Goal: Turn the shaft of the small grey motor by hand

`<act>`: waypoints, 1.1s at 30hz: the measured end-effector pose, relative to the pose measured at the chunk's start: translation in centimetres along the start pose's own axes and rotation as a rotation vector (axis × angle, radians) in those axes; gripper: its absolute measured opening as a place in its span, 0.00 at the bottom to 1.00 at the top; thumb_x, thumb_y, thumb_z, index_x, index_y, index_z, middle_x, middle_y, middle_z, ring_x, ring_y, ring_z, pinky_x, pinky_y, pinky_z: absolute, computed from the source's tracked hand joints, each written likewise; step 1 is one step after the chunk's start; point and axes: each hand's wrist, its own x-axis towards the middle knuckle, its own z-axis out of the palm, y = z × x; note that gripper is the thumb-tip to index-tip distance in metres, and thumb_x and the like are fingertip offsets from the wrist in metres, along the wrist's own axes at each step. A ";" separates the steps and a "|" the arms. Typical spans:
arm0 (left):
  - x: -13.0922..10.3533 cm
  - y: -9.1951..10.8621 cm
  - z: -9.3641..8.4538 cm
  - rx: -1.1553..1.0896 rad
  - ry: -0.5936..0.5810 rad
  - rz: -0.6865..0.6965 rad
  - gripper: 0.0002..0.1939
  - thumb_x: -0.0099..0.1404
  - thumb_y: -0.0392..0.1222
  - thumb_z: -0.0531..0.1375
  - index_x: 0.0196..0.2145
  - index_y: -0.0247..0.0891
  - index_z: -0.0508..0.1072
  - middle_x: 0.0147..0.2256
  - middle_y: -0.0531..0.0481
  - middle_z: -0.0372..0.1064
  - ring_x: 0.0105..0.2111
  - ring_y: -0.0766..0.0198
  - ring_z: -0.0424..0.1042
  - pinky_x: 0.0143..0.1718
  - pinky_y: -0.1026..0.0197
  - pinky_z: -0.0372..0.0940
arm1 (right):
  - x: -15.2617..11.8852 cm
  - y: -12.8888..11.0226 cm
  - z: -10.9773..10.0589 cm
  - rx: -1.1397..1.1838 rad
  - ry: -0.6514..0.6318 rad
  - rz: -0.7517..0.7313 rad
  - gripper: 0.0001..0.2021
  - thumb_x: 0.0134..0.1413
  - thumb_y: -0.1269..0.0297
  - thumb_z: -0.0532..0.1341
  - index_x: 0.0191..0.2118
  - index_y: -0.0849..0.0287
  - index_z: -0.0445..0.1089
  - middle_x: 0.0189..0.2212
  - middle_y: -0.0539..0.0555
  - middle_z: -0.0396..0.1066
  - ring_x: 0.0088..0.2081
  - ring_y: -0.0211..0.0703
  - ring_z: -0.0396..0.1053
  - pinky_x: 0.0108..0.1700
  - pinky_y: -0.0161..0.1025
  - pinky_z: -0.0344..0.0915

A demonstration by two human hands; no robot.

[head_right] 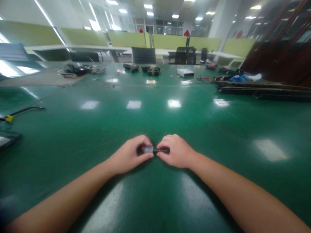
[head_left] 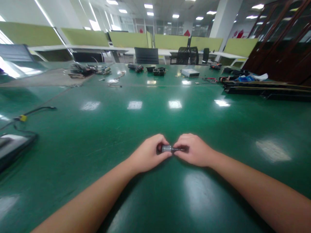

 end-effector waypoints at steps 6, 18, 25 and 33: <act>-0.1 -0.1 0.0 0.003 0.002 0.008 0.09 0.64 0.45 0.64 0.38 0.38 0.70 0.33 0.51 0.68 0.32 0.62 0.68 0.33 0.60 0.63 | -0.1 0.0 0.0 -0.013 0.030 0.015 0.03 0.54 0.65 0.67 0.35 0.57 0.78 0.31 0.52 0.77 0.35 0.42 0.71 0.41 0.40 0.61; -0.1 0.1 -0.1 0.004 0.008 0.005 0.09 0.63 0.44 0.64 0.37 0.38 0.70 0.33 0.51 0.69 0.31 0.62 0.69 0.33 0.61 0.63 | -0.2 0.1 -0.3 -0.017 0.037 0.044 0.03 0.49 0.68 0.68 0.32 0.58 0.75 0.27 0.49 0.74 0.31 0.39 0.69 0.39 0.39 0.59; -0.3 0.1 -0.1 0.009 0.003 0.002 0.09 0.63 0.44 0.64 0.37 0.38 0.70 0.32 0.52 0.68 0.31 0.62 0.68 0.33 0.61 0.63 | -0.3 0.3 -0.7 -0.011 0.009 0.065 0.02 0.48 0.70 0.67 0.31 0.59 0.75 0.26 0.49 0.72 0.29 0.37 0.68 0.36 0.37 0.60; -0.3 0.2 -0.2 0.002 0.003 -0.004 0.08 0.63 0.43 0.64 0.37 0.39 0.71 0.32 0.51 0.69 0.31 0.62 0.69 0.32 0.61 0.63 | -0.4 0.6 -1.4 0.019 -0.031 0.084 0.02 0.47 0.71 0.67 0.30 0.59 0.74 0.25 0.49 0.72 0.27 0.37 0.68 0.33 0.35 0.62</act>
